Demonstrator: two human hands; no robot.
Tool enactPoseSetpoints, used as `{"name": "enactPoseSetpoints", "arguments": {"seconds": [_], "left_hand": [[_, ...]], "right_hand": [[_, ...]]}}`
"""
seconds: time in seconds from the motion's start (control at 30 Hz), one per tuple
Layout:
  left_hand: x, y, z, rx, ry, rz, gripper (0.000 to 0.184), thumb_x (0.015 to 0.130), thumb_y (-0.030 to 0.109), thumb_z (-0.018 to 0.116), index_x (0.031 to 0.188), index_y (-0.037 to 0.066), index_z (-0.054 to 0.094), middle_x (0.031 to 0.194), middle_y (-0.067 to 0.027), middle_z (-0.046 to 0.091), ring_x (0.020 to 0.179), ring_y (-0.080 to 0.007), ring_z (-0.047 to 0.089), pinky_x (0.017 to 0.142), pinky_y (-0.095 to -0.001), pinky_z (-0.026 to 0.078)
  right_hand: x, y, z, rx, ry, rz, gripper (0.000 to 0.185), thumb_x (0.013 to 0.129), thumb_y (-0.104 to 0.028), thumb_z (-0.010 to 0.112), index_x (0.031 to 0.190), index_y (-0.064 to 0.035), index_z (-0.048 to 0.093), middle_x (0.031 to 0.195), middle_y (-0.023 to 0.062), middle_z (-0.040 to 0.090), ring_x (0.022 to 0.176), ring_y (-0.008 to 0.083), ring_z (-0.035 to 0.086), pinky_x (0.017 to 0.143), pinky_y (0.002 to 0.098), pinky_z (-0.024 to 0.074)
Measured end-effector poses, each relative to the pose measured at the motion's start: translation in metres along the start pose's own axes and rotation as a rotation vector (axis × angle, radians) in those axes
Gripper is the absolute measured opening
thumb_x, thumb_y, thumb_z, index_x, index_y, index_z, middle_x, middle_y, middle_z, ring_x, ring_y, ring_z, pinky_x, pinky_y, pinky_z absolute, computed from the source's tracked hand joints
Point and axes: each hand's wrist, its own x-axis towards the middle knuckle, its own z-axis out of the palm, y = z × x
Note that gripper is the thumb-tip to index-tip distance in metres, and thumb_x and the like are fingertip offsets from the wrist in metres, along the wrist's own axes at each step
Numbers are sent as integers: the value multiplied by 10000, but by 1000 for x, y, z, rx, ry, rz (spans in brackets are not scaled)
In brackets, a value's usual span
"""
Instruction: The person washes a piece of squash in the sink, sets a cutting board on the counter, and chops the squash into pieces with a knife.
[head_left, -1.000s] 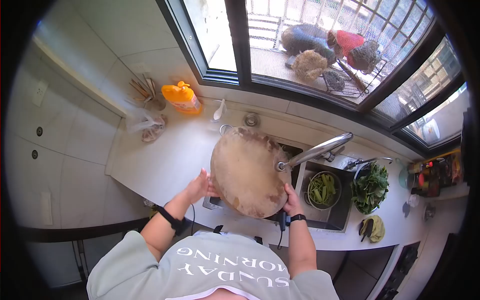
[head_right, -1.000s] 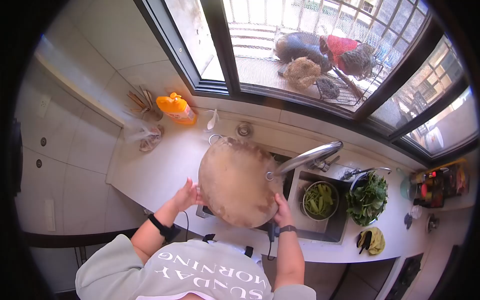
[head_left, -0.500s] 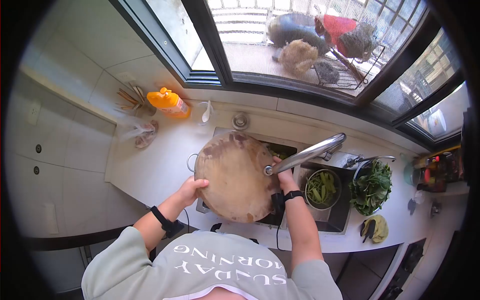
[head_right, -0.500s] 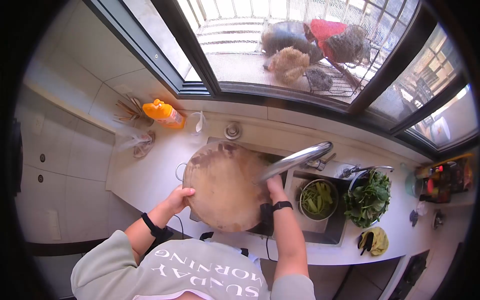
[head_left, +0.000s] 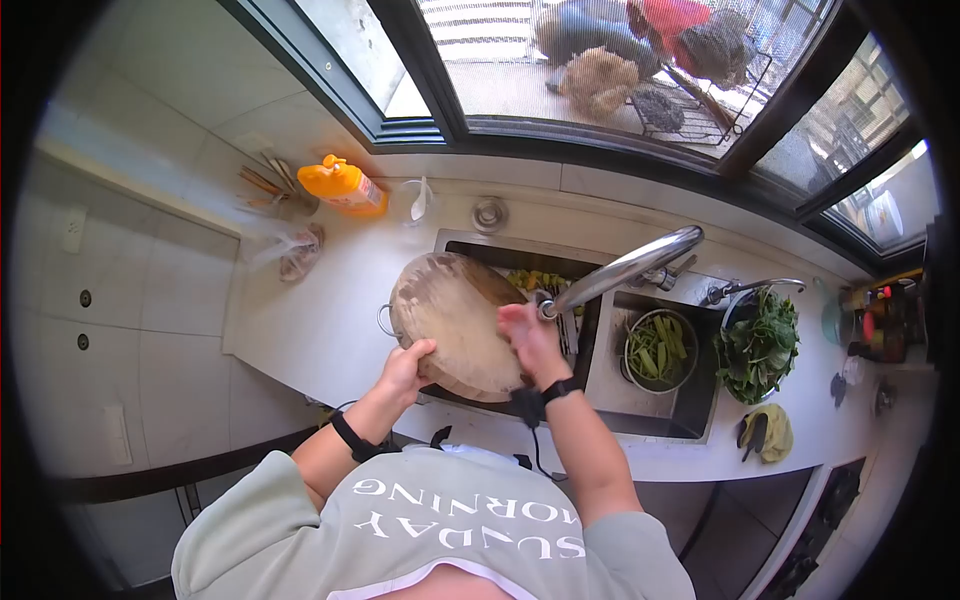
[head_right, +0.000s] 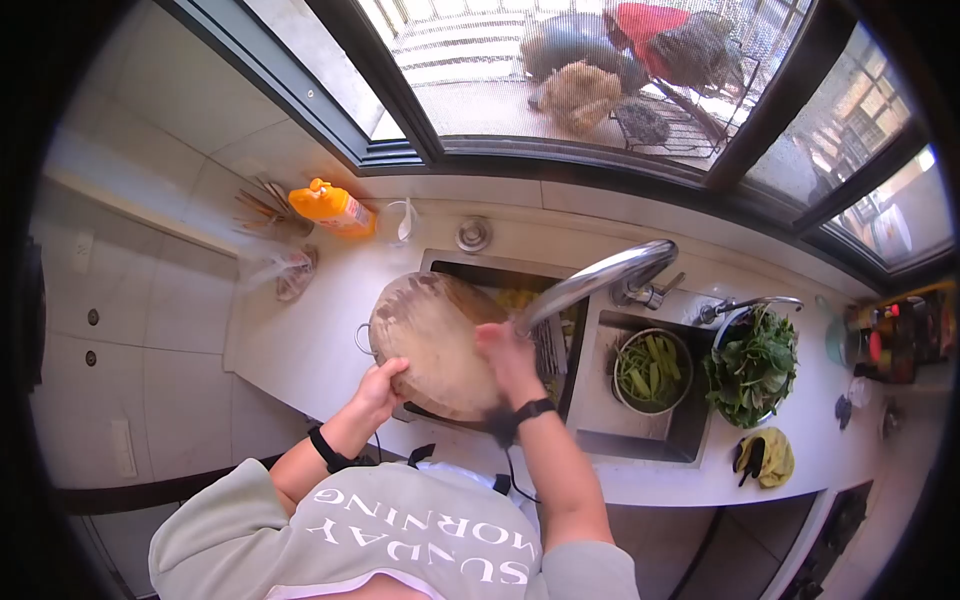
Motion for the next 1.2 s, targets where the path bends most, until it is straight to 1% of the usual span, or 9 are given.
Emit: {"name": "enactPoseSetpoints", "arguments": {"seconds": [0.13, 0.27, 0.43, 0.57, 0.6, 0.8, 1.03, 1.1, 1.2], "left_hand": [[-8, -1, 9, 11, -22, 17, 472, 846, 230, 646, 1246, 11, 524, 1174, -119, 600, 1036, -244, 608, 835, -420, 523], [-16, 1, 8, 22, -60, 57, 468, 835, 215, 658, 1239, 17, 531, 1159, -117, 604, 1026, -234, 610, 829, -395, 526], [-24, 4, -2, 53, -29, 63, 492, 819, 231, 675, 1239, 19, 532, 1160, -115, 606, 1033, -234, 611, 839, -417, 522], [-26, 16, -11, 58, -47, 42, 503, 817, 241, 676, 1242, 17, 528, 1166, -117, 606, 1039, -239, 607, 864, -438, 510], [-28, 15, -13, 45, -46, 16, 503, 819, 239, 673, 1245, 15, 525, 1168, -120, 605, 1041, -242, 607, 871, -440, 508], [-30, 8, 0, 67, -57, 27, 484, 831, 241, 654, 1235, 1, 535, 1144, -126, 621, 1019, -243, 622, 870, -441, 515], [-33, 13, 6, 138, -73, 36, 467, 829, 230, 654, 1217, -8, 549, 1120, -137, 632, 996, -245, 635, 857, -429, 525], [-32, 12, 9, 151, -53, 27, 455, 829, 229, 653, 1205, -8, 559, 1114, -131, 634, 988, -240, 635, 837, -419, 528], [-31, 9, 10, 153, -47, 38, 438, 828, 226, 650, 1190, -7, 570, 1088, -118, 643, 952, -227, 644, 795, -400, 539]], "right_hand": [[-73, 25, 66, -1061, -394, -559, 451, 980, -306, 480, 1349, -49, 518, 1407, 168, 493, 1321, 325, 439, 1098, 440, 319], [-89, 9, 65, -1445, -489, -507, 611, 965, -397, 446, 1505, -160, 284, 1564, 142, 242, 1433, 367, 222, 1132, 553, 195], [-47, 11, -22, -1613, -162, -282, 584, 944, -386, 472, 1474, -167, 357, 1508, 166, 352, 1391, 362, 316, 1117, 505, 252], [13, 12, -91, -881, 254, -38, 445, 929, -284, 537, 1277, -7, 549, 1177, 165, 646, 1051, 329, 627, 894, 386, 489], [11, -5, -76, -384, 317, 21, 314, 920, -223, 561, 1145, -7, 604, 1055, 126, 664, 908, 226, 643, 796, 333, 502], [28, -39, -37, 465, -19, 151, 157, 943, -159, 485, 971, -35, 578, 871, 66, 605, 806, 178, 587, 758, 322, 484], [37, -14, -50, 546, -115, 233, 199, 953, -274, 514, 837, -134, 594, 823, 79, 637, 750, 222, 594, 727, 324, 486], [5, -7, -15, 177, -40, 77, 202, 960, -253, 499, 958, -112, 644, 847, 87, 661, 785, 229, 613, 772, 345, 492], [-48, 15, 46, -667, -314, -280, 391, 979, -299, 465, 1278, -60, 548, 1278, 168, 547, 1214, 313, 488, 1043, 421, 356]]}}
